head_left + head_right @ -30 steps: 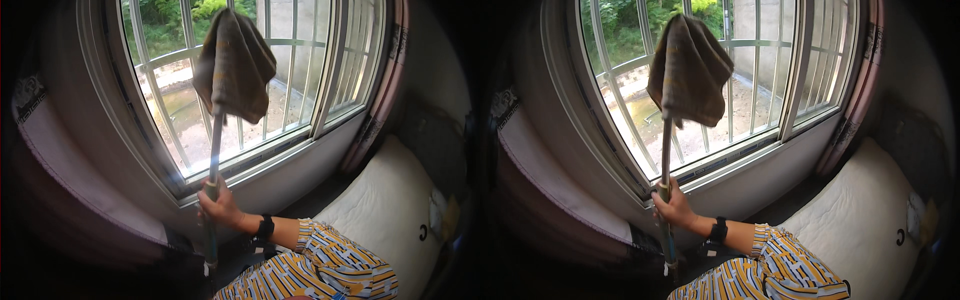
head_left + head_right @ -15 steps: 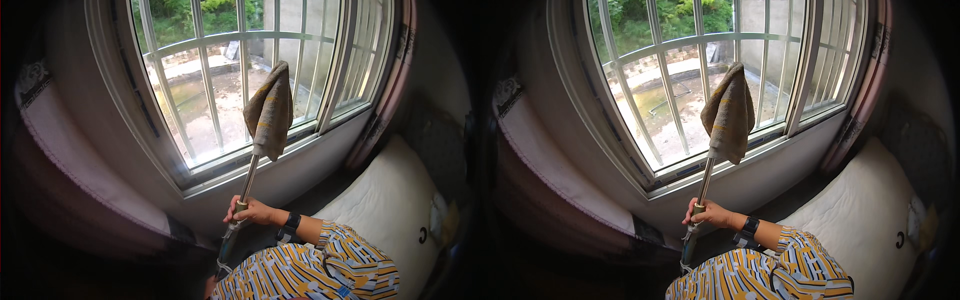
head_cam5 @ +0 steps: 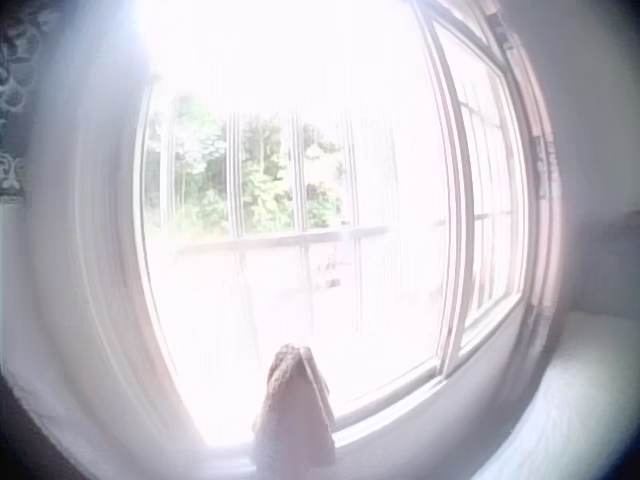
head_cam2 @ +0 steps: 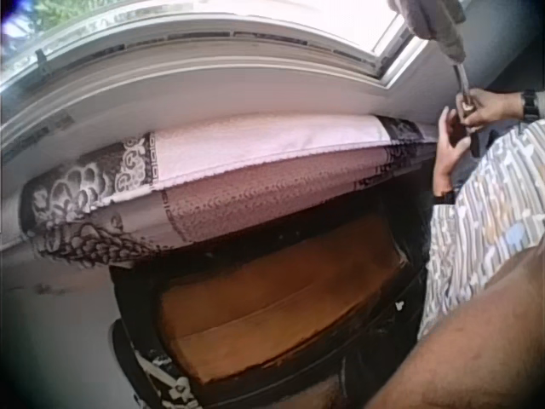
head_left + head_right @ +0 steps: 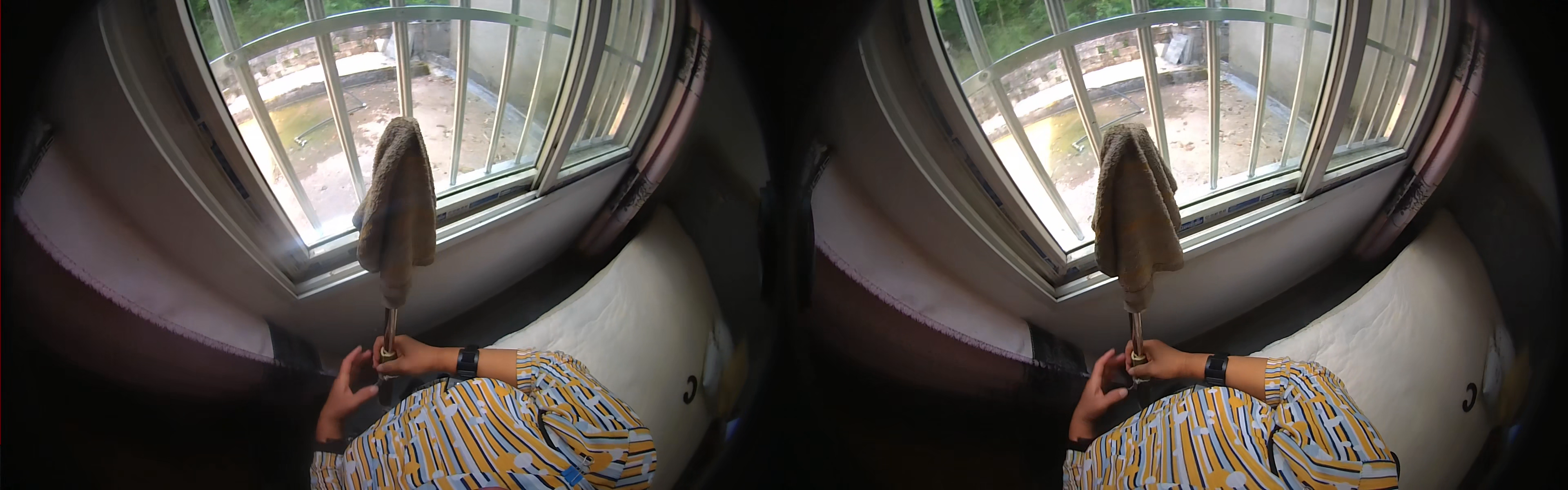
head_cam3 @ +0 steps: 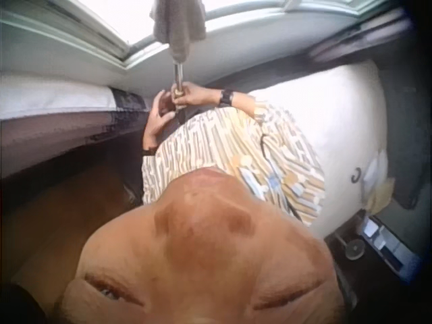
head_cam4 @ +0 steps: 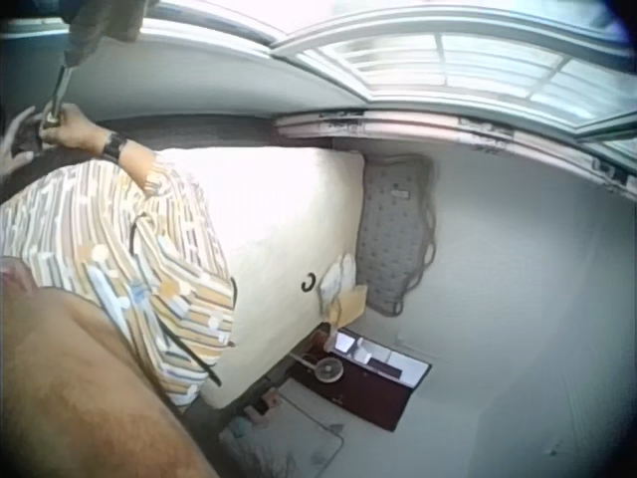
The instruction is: The person cleans a window and its frame using a cloth attached to a long-handled tool. They move the tool vertically and horizontally across the glass and frame to reach high spots while positioned on a bed.
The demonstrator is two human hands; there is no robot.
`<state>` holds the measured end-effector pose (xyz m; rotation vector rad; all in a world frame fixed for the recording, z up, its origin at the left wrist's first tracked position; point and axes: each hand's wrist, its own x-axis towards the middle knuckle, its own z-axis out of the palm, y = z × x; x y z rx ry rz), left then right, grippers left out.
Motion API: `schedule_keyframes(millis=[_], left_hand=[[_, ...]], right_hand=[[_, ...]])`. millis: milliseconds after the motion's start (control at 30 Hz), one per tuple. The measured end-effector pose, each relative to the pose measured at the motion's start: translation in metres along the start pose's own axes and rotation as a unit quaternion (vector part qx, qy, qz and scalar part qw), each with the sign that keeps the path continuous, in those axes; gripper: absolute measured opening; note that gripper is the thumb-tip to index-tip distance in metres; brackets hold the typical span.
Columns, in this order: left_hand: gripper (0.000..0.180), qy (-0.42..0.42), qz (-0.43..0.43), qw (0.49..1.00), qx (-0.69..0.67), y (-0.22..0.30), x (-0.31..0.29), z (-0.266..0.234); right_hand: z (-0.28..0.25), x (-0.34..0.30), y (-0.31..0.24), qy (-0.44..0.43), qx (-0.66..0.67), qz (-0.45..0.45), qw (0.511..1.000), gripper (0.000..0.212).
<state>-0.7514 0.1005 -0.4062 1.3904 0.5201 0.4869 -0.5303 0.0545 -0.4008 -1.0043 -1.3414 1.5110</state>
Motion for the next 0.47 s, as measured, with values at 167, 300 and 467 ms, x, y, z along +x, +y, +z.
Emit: schedule_keyframes(millis=[167, 300, 467], left_hand=[[0.067, 0.027, 0.104, 0.993, 0.044, 0.066, 0.052, 0.048], [0.030, 0.131, -0.020, 0.991, 0.012, 0.052, 0.073, 0.057], [0.031, 0.209, -0.027, 0.974, 0.078, 0.035, 0.057, 0.057]], right_hand=[[-0.006, 0.005, 0.035, 0.002, -0.112, -0.061, 0.992, 0.031], [-0.005, 0.002, 0.046, -0.047, -0.128, -0.061, 0.989, 0.038], [-0.032, 0.019, 0.008, -0.101, 0.108, -0.025, 0.989, 0.040]])
